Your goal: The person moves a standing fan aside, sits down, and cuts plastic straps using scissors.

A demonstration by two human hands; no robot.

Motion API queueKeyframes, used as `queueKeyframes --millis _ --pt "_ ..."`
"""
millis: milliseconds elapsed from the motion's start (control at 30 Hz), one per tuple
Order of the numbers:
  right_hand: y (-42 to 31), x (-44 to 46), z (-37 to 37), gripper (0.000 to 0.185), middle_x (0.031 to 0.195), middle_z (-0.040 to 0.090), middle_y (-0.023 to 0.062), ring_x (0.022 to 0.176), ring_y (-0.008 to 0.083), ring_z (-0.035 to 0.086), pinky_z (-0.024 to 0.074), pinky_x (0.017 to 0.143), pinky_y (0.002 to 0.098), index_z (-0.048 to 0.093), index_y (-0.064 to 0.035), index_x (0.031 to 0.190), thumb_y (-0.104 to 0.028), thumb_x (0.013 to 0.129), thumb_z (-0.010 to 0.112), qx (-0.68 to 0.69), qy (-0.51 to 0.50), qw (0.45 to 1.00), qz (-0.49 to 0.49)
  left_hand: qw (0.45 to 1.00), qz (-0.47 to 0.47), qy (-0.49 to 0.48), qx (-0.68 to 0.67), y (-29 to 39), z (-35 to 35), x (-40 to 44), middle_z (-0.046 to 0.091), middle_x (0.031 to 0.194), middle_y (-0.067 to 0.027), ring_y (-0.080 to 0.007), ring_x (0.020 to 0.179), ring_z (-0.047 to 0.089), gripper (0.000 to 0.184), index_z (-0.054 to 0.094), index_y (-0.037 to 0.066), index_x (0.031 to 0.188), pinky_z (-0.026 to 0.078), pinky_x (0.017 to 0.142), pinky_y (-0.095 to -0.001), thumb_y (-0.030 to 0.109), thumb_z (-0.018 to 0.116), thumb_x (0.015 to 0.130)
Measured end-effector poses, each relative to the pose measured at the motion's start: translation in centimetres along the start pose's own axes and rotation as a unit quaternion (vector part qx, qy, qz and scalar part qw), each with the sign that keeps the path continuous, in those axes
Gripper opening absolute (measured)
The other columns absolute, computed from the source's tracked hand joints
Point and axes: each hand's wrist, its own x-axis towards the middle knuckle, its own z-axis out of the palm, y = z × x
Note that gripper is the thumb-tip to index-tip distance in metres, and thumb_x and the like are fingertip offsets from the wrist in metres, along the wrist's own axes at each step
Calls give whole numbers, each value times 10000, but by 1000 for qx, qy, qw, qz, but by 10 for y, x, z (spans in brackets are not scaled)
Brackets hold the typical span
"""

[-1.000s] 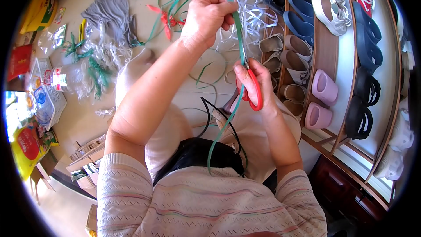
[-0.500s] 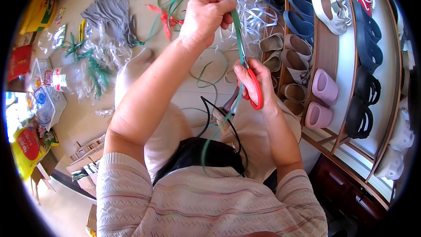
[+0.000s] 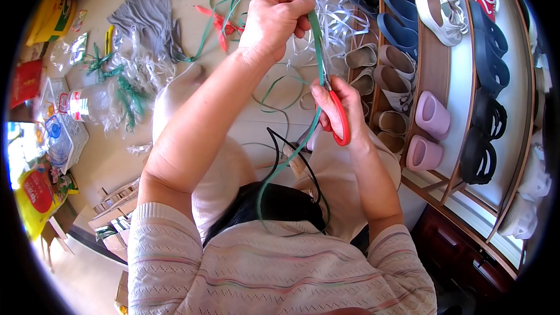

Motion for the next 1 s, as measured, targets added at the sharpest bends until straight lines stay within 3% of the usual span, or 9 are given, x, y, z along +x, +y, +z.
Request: queueKeyframes --millis 100,200,933,1000 --pt "4 6 -2 293 537 412 -70 432 16 339 249 377 187 534 -51 795 -321 810 648 -16 -1 999 -52 1000 -10 -19 8 -6 5 -3 539 597 -40 -103 485 478 128 556 25 739 383 466 -226 112 643 769" --pt "0 4 -3 294 541 413 -68 448 17 349 259 390 184 534 -47 795 -318 811 647 -5 -4 1000 -13 1000 -12 -21 4 -6 6 -5 539 595 -40 -106 479 476 133 553 22 735 383 462 -228 113 643 768" --pt "5 7 2 269 532 420 -67 430 21 354 257 372 192 542 -54 776 -298 815 646 25 8 999 -44 1000 -6 -29 6 -4 7 -5 536 588 -23 -91 482 479 116 564 31 740 371 459 -216 106 648 764" --pt "1 8 0 288 532 412 -39 400 44 366 274 357 201 493 -54 786 -304 825 631 12 4 999 -41 999 -11 -33 23 -5 8 -7 530 574 -20 -86 475 472 117 564 31 735 359 451 -215 108 648 763"
